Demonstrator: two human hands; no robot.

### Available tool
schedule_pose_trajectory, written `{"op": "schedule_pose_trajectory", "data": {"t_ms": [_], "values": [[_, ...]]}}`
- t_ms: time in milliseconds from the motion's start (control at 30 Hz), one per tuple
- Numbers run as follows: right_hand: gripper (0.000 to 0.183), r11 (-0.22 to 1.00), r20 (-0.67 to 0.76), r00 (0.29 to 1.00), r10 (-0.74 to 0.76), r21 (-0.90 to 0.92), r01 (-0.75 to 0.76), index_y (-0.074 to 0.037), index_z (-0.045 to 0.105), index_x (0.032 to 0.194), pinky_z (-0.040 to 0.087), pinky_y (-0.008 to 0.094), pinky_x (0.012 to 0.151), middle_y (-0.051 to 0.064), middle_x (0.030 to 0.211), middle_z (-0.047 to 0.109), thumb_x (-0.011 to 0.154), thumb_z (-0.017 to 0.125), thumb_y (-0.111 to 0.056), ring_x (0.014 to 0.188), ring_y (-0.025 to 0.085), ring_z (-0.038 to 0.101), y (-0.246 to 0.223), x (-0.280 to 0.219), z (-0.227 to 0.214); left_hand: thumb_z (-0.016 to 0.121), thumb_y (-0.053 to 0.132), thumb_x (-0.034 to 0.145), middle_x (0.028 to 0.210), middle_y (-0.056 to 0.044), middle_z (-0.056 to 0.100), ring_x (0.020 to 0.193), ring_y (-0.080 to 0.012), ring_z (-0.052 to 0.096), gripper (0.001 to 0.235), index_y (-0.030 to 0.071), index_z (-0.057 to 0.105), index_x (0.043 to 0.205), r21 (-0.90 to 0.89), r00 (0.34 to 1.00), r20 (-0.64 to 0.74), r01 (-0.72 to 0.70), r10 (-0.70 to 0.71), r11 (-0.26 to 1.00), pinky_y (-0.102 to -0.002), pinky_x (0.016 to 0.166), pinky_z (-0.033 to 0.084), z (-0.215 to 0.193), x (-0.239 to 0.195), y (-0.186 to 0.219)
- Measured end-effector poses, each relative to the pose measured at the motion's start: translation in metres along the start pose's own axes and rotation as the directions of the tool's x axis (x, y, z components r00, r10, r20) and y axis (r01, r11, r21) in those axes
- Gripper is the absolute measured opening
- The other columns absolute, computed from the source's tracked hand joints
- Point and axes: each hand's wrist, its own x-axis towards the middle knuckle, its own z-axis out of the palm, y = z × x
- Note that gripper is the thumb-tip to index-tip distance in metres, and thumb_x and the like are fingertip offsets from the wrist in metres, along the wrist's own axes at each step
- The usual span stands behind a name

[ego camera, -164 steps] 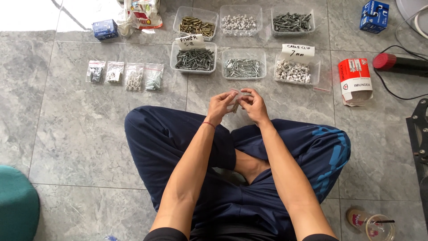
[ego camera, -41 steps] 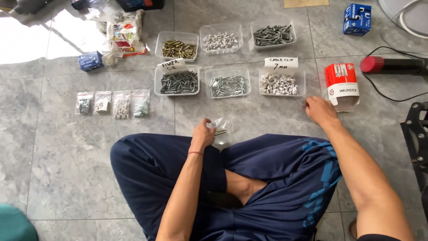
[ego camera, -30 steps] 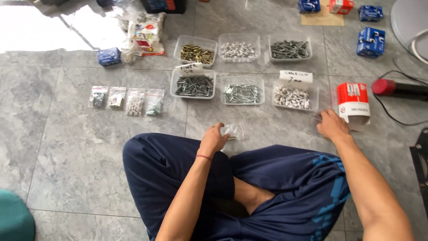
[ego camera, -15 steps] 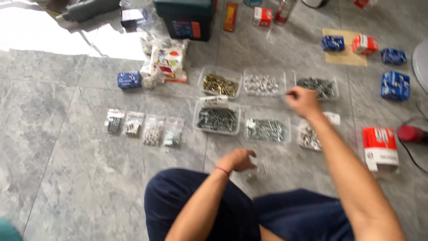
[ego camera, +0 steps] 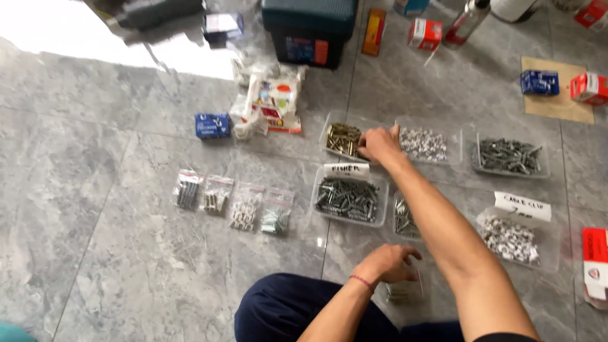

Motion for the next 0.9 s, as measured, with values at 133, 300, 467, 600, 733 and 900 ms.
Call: {"op": "schedule_pose_trajectory", "data": {"t_ms": [133,300,467,600,733,900], "values": [[0.023,0.999,0.098,0.994,0.039,0.005,-0.039,-0.004,0.074,0.072,0.010,0.068,0.128,0.008,0.063,0.066,0.093,0.077,-0.013,0.082,0.025,0.071,-0.028,-0.029,-0.043,0.075,0.029,0.076,0.129,-0.007,0.069,0.111,-0.0279,0.067,0.067,0.016,0.061,0.140,-0.074,0.998,0.050,0.045,-0.042,0.996,-0.041,0.097,0.052,-0.009,-0.005,0.014],[0.016,1.000,0.095,0.995,-0.021,-0.006,0.021,-0.008,0.082,0.101,0.034,0.053,0.110,0.012,0.104,0.079,0.088,0.079,-0.017,0.091,0.028,0.067,-0.022,-0.017,-0.036,0.073,0.030,0.080,0.122,-0.005,0.072,0.104,-0.0275,0.070,0.055,0.016,0.066,0.133,-0.060,0.999,-0.022,0.025,-0.026,0.998,-0.041,0.092,0.054,-0.004,-0.009,0.006],[0.026,0.817,0.064,0.997,-0.033,0.576,-0.010,-0.009,0.077,0.111,0.060,0.037,0.083,0.010,0.102,0.078,0.089,0.080,-0.020,0.085,0.022,0.075,0.013,-0.005,-0.037,0.071,0.034,0.083,0.124,-0.004,0.072,0.116,-0.0310,0.067,0.051,0.021,0.065,0.133,-0.058,0.999,0.014,0.038,-0.037,0.998,-0.046,0.097,0.055,-0.001,0.000,-0.004],[0.020,0.042,0.082,0.995,-0.064,0.996,-0.079,-0.004,0.066,0.112,0.063,0.038,0.087,0.011,0.102,0.078,0.093,0.073,-0.007,0.093,0.022,0.078,0.017,-0.017,-0.050,0.069,0.035,0.083,0.126,-0.005,0.072,0.126,-0.0363,0.064,0.051,0.023,0.064,0.132,-0.074,0.999,0.044,0.027,-0.024,0.997,-0.052,0.103,0.055,-0.003,0.001,-0.003],[0.031,-0.095,0.085,0.990,-0.113,0.991,-0.096,-0.007,0.063,0.126,0.065,0.043,0.088,0.013,0.105,0.078,0.095,0.069,-0.005,0.096,0.026,0.078,0.017,-0.023,-0.056,0.068,0.036,0.085,0.125,-0.005,0.072,0.125,-0.0364,0.064,0.049,0.024,0.064,0.133,-0.081,0.999,0.031,0.020,-0.017,0.996,-0.053,0.103,0.055,-0.001,0.001,-0.006],[0.021,-0.113,0.167,0.981,-0.095,0.978,-0.177,-0.010,0.068,0.118,0.064,0.047,0.091,0.012,0.106,0.078,0.097,0.066,-0.013,0.096,0.027,0.078,0.029,-0.001,-0.040,0.064,0.046,0.086,0.125,-0.004,0.072,0.124,-0.0359,0.065,0.053,0.024,0.063,0.134,-0.084,0.999,0.030,0.045,-0.043,0.995,-0.052,0.102,0.055,-0.001,0.006,-0.011]]}}
